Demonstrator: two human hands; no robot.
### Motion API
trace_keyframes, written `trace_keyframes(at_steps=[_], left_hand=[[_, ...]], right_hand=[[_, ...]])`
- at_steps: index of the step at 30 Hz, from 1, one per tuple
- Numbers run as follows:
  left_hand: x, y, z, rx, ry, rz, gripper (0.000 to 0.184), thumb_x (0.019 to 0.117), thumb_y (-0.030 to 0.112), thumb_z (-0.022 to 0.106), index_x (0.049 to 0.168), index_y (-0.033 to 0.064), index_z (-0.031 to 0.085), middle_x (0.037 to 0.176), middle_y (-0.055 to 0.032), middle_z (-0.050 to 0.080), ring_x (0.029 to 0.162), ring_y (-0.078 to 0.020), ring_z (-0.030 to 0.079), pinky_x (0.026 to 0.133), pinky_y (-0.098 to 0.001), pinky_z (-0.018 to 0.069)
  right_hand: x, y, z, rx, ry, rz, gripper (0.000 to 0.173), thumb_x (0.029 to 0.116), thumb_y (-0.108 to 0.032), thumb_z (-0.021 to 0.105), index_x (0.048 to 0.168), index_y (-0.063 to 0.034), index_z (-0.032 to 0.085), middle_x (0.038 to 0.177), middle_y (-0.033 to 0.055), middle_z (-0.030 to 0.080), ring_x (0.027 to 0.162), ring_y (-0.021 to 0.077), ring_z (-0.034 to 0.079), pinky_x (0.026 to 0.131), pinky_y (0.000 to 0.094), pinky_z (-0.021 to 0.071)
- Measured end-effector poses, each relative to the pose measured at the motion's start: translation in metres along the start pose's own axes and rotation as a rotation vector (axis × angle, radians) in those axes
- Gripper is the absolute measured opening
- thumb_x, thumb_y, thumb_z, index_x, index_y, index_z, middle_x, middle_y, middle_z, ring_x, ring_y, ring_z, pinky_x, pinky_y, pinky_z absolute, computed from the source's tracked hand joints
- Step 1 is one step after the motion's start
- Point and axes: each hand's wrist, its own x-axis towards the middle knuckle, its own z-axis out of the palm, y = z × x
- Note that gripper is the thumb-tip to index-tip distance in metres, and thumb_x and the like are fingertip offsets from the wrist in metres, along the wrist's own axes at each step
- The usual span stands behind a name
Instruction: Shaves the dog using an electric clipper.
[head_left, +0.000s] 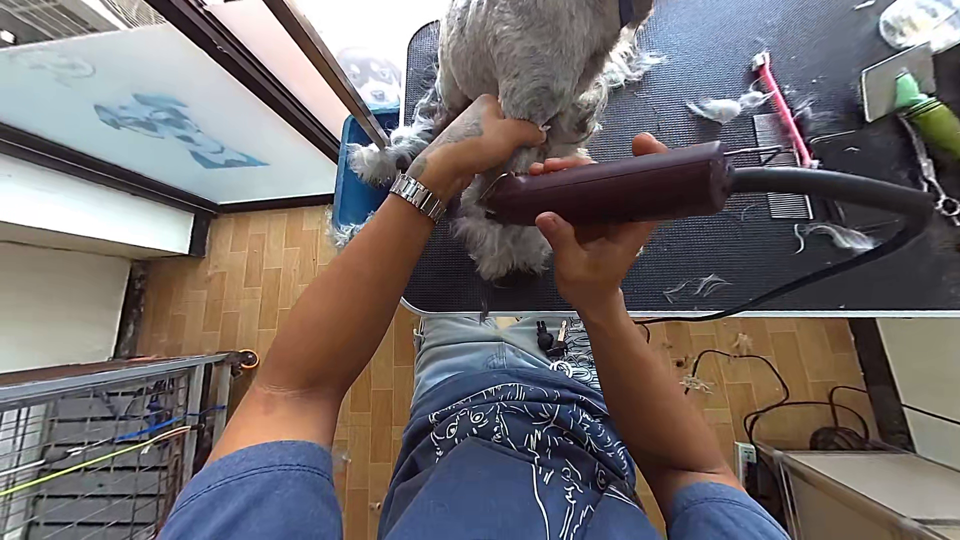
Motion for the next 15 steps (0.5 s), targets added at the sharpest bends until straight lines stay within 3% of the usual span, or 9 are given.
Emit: trace_keyframes(at_steps=[7,10,12,15], left_hand=[[-0.002,0.007,0.008,0.003,0.006,-0.018,0.019,0.0928,0.018,0.070,0.106,0.0059,0.063,0.086,-0.0019,0.071,0.075,-0.0082,0.070,0.069,-0.0272,0.0590],[-0.001,0.002,0.007,-0.002,0.004,0.007,0.020,0.0903,0.017,0.071,0.105,0.0067,0.064,0.086,-0.0003,0.071,0.075,-0.0072,0.069,0.069,-0.0267,0.0587],[0.000,0.000,0.003,-0.018,0.006,0.014,0.021,0.0877,0.014,0.070,0.106,0.0068,0.063,0.088,-0.0009,0.071,0.077,-0.0080,0.070,0.071,-0.0278,0.0599],[-0.001,0.004,0.001,-0.001,0.023,0.002,0.021,0.0852,0.014,0.071,0.104,0.0060,0.064,0.089,-0.0024,0.072,0.080,-0.0092,0.071,0.072,-0.0297,0.0596]], right_hand=[[-0.012,-0.009,0.018,-0.069,0.093,0.212,0.068,0.0864,0.000,0.075,0.136,0.0004,0.028,0.116,0.0151,0.069,0.111,0.0258,0.071,0.095,0.0450,0.0609],[0.002,-0.016,0.011,-0.059,0.117,0.353,0.067,0.0899,-0.002,0.073,0.138,0.0033,0.027,0.114,0.0161,0.065,0.107,0.0255,0.070,0.093,0.0433,0.0617],[0.009,-0.019,0.000,-0.018,0.114,0.288,0.066,0.0919,-0.005,0.071,0.139,0.0018,0.026,0.115,0.0148,0.067,0.107,0.0269,0.071,0.095,0.0452,0.0608],[0.013,-0.020,-0.012,0.048,0.157,0.012,0.073,0.0922,-0.008,0.074,0.143,-0.0070,0.023,0.120,0.0115,0.069,0.114,0.0305,0.069,0.102,0.0514,0.0568]])
